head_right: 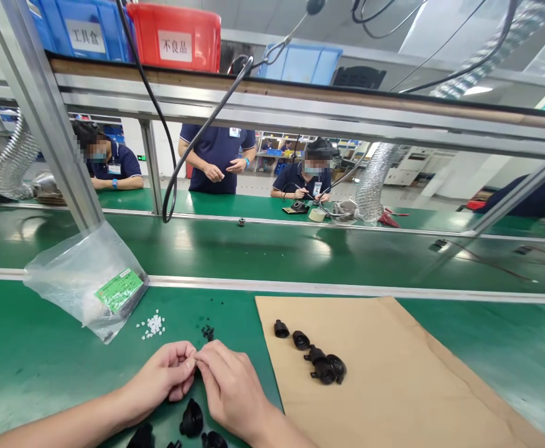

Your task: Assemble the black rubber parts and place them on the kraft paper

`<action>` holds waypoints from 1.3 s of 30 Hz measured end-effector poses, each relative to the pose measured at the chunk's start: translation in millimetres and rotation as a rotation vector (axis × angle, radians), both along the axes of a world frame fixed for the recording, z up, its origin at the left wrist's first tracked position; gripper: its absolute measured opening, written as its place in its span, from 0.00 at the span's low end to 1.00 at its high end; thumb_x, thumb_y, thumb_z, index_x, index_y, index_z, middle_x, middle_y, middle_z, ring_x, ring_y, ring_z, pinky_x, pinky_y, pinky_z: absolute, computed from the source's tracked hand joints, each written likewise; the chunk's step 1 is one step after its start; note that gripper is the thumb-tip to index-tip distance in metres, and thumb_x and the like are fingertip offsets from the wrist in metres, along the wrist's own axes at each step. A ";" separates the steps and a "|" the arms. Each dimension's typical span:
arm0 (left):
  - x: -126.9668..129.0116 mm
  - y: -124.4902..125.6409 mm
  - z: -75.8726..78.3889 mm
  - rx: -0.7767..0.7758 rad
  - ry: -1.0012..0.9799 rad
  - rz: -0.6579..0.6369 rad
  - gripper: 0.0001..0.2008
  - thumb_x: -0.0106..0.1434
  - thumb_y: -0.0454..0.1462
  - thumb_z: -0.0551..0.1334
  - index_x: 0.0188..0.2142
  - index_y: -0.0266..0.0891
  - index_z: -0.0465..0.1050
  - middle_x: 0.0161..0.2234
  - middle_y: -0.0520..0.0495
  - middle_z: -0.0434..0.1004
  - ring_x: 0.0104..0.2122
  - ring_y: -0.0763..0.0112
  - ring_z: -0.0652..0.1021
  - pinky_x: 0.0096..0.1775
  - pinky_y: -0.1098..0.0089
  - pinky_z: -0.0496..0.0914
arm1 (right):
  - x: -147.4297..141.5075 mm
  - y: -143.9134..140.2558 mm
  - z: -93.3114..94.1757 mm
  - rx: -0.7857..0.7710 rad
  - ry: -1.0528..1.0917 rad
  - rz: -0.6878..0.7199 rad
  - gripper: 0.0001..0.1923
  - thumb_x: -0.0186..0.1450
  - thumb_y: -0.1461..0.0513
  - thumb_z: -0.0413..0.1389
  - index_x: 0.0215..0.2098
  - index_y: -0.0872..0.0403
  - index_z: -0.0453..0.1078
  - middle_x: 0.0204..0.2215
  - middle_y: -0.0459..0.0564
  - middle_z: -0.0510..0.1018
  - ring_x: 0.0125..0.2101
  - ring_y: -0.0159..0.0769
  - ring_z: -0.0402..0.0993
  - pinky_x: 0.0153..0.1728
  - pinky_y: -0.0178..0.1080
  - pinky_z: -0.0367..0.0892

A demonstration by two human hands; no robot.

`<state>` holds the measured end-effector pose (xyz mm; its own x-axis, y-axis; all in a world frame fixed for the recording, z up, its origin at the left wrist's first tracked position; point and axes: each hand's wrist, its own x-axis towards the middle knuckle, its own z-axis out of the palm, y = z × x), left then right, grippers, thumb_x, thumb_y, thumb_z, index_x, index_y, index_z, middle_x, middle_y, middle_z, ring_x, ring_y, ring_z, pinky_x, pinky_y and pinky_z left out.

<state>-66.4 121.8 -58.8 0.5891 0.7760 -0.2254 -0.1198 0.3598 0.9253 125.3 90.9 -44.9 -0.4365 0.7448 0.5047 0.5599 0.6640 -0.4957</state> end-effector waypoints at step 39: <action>-25.2 6.4 -9.0 0.958 0.368 -0.126 0.34 0.64 0.29 0.66 0.67 0.52 0.63 0.57 0.43 0.77 0.54 0.58 0.77 0.58 0.59 0.71 | 9.6 4.3 1.3 0.039 0.223 -0.016 0.08 0.68 0.68 0.58 0.38 0.52 0.80 0.26 0.47 0.77 0.23 0.32 0.71 0.25 0.35 0.64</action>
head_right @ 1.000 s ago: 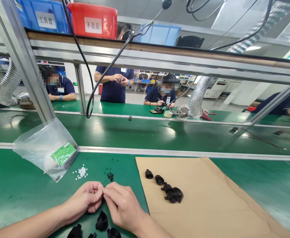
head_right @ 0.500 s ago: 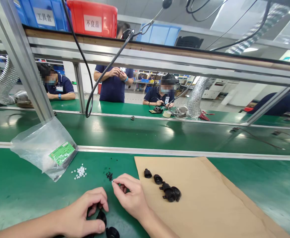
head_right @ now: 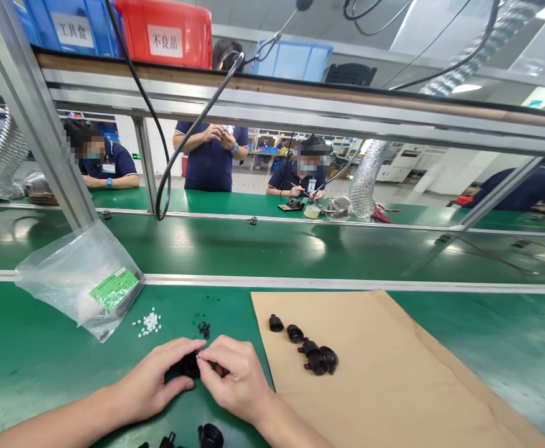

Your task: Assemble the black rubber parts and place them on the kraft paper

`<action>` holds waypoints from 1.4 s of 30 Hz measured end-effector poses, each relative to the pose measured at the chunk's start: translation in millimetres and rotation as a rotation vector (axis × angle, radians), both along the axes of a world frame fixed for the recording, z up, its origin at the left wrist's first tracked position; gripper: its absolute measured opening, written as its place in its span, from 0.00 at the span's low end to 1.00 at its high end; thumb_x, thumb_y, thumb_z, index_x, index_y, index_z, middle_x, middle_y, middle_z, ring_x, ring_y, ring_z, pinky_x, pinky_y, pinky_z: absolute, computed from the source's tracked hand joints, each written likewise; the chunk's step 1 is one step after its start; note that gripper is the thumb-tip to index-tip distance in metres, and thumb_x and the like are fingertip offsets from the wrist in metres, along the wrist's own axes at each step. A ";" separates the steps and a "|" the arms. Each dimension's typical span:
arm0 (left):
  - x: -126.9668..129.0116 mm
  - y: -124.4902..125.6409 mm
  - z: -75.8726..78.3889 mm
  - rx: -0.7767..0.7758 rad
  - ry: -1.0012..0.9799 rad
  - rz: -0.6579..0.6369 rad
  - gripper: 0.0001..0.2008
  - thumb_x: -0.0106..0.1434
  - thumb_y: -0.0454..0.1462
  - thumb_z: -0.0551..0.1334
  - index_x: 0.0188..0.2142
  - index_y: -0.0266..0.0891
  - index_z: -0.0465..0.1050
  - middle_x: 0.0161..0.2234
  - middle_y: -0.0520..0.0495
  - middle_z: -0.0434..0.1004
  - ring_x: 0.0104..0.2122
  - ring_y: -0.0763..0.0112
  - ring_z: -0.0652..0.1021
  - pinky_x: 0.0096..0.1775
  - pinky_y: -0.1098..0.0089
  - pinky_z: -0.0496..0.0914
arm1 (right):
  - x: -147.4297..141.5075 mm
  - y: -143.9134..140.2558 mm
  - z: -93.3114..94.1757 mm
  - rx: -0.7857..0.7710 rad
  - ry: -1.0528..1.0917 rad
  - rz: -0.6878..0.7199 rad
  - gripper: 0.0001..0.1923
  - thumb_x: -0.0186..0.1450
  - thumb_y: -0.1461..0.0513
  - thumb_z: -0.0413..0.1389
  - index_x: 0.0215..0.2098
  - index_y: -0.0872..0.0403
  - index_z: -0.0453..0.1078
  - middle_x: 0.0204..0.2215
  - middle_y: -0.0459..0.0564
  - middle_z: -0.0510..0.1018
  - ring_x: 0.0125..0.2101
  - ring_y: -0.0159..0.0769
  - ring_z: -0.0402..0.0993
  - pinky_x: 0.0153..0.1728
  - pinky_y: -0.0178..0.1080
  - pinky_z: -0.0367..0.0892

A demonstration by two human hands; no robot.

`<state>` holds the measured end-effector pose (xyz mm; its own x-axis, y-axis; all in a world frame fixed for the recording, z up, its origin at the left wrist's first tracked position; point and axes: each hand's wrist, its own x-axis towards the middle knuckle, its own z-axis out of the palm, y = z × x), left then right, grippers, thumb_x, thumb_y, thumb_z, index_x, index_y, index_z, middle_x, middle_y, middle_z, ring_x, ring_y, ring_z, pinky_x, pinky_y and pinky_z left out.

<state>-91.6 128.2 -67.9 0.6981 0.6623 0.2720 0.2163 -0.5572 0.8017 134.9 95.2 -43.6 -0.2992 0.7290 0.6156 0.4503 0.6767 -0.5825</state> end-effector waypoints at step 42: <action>3.9 -0.7 -4.5 -0.255 -0.277 0.005 0.38 0.64 0.27 0.67 0.69 0.53 0.61 0.59 0.44 0.78 0.57 0.57 0.79 0.61 0.58 0.74 | -14.4 -4.3 -9.6 -0.091 -0.092 -0.073 0.12 0.67 0.67 0.55 0.27 0.52 0.76 0.20 0.42 0.69 0.22 0.30 0.65 0.26 0.34 0.56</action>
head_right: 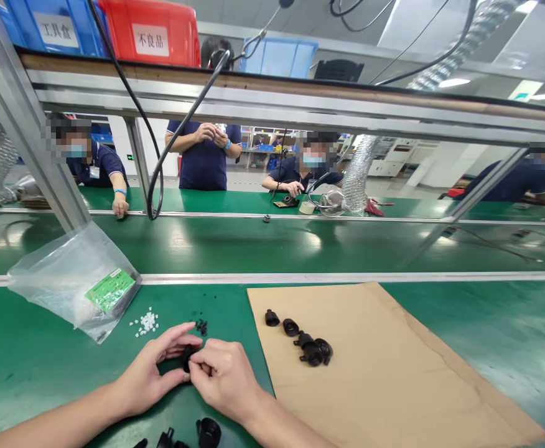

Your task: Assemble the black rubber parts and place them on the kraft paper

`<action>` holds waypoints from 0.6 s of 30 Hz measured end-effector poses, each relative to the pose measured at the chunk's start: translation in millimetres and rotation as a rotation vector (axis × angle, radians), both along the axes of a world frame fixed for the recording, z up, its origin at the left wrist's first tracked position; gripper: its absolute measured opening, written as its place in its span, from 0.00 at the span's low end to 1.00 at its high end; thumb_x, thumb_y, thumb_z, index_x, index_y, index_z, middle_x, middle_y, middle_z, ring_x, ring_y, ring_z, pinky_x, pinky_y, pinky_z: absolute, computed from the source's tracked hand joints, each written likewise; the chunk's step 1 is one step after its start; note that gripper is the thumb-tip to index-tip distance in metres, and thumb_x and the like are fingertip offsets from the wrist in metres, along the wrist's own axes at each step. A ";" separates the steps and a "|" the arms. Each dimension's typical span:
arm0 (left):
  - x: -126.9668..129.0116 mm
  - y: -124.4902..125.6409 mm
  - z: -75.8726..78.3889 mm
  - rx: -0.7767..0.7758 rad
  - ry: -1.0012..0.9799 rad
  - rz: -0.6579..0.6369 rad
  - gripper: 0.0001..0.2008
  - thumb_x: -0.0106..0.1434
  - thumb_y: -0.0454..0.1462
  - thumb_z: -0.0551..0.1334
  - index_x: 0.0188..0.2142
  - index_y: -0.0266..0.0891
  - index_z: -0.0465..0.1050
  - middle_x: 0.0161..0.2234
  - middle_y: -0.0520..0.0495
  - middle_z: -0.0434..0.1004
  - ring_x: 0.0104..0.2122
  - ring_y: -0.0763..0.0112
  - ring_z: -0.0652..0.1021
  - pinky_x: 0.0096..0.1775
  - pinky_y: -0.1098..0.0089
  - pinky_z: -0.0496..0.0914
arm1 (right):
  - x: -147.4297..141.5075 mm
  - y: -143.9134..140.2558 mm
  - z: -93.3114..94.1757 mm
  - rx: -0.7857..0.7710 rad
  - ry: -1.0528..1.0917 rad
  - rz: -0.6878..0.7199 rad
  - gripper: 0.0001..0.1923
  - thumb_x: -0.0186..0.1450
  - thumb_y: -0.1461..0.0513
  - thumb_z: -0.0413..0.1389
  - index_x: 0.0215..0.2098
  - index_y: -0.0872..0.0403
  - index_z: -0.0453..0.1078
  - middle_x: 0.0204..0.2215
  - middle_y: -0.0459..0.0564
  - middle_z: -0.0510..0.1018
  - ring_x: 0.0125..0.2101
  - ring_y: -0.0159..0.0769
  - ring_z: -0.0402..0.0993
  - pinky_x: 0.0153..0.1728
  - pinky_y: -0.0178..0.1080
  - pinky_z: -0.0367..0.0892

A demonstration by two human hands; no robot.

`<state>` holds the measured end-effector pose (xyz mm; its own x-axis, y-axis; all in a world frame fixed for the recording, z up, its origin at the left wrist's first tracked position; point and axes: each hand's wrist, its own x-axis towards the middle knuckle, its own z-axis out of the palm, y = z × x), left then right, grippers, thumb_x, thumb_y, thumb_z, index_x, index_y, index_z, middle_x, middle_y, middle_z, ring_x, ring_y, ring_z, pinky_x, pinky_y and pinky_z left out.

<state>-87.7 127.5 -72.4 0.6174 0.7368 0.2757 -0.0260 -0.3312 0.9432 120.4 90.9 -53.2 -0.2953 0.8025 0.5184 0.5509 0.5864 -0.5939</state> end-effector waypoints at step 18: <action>2.2 -4.1 7.0 0.019 0.011 0.070 0.34 0.69 0.32 0.65 0.70 0.54 0.58 0.62 0.42 0.74 0.63 0.57 0.74 0.64 0.54 0.71 | 2.4 3.6 9.9 -0.625 0.304 0.086 0.13 0.69 0.56 0.57 0.32 0.56 0.77 0.22 0.44 0.75 0.22 0.31 0.67 0.25 0.32 0.61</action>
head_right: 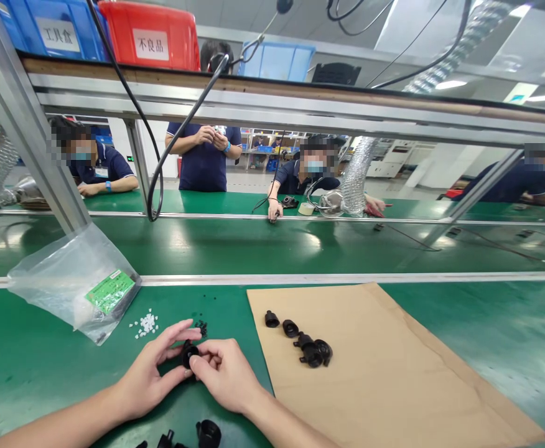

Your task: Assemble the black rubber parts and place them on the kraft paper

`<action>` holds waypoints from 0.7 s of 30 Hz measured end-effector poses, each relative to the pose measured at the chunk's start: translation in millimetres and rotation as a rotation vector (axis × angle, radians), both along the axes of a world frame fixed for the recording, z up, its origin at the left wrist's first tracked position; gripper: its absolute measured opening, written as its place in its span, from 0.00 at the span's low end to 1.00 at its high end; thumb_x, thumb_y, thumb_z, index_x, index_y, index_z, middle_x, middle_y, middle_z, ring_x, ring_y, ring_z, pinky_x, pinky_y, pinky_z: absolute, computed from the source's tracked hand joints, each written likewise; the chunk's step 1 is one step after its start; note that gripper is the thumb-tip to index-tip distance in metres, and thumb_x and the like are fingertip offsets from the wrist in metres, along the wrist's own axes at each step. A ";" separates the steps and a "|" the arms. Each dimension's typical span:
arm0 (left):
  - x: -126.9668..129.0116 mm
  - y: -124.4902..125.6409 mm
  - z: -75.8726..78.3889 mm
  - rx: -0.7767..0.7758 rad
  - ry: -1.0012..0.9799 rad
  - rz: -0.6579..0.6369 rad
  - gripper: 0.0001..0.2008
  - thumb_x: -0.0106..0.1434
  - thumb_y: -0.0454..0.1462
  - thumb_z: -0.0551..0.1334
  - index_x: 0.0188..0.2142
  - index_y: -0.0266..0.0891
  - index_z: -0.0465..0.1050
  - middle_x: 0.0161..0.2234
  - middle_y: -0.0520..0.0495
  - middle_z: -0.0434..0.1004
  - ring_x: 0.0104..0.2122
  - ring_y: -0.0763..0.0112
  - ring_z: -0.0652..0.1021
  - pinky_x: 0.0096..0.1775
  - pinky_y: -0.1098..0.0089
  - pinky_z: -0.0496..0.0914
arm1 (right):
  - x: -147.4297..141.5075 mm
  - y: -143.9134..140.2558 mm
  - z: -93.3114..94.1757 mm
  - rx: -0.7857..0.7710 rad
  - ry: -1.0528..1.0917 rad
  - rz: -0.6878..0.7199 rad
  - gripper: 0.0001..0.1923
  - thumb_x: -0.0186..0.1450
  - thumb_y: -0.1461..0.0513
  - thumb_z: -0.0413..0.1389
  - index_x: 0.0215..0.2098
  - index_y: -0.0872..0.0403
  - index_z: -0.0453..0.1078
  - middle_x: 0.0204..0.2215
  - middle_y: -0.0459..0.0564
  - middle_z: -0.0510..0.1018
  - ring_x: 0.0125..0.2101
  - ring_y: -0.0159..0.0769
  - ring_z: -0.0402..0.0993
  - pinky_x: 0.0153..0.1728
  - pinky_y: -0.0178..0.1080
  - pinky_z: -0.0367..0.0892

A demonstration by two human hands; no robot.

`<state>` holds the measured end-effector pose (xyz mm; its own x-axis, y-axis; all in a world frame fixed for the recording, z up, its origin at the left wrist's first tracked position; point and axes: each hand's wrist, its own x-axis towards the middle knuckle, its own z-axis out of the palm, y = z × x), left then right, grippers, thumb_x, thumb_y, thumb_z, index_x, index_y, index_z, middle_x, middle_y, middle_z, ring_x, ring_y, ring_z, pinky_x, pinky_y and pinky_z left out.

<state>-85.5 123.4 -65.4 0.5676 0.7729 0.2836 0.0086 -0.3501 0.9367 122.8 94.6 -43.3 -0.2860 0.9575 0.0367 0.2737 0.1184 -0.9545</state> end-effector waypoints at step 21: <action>13.6 -3.0 15.8 -0.029 0.163 0.215 0.10 0.65 0.31 0.62 0.43 0.39 0.79 0.32 0.49 0.82 0.30 0.70 0.79 0.33 0.74 0.73 | -2.4 -0.7 -5.3 0.300 -0.282 -0.139 0.10 0.68 0.61 0.57 0.33 0.54 0.79 0.20 0.43 0.72 0.20 0.30 0.62 0.23 0.33 0.58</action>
<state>-71.8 120.4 -49.6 0.4262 0.8869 0.1782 0.2310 -0.2971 0.9265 120.4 93.9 -48.5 -0.1943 0.9464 0.2581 0.5516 0.3230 -0.7690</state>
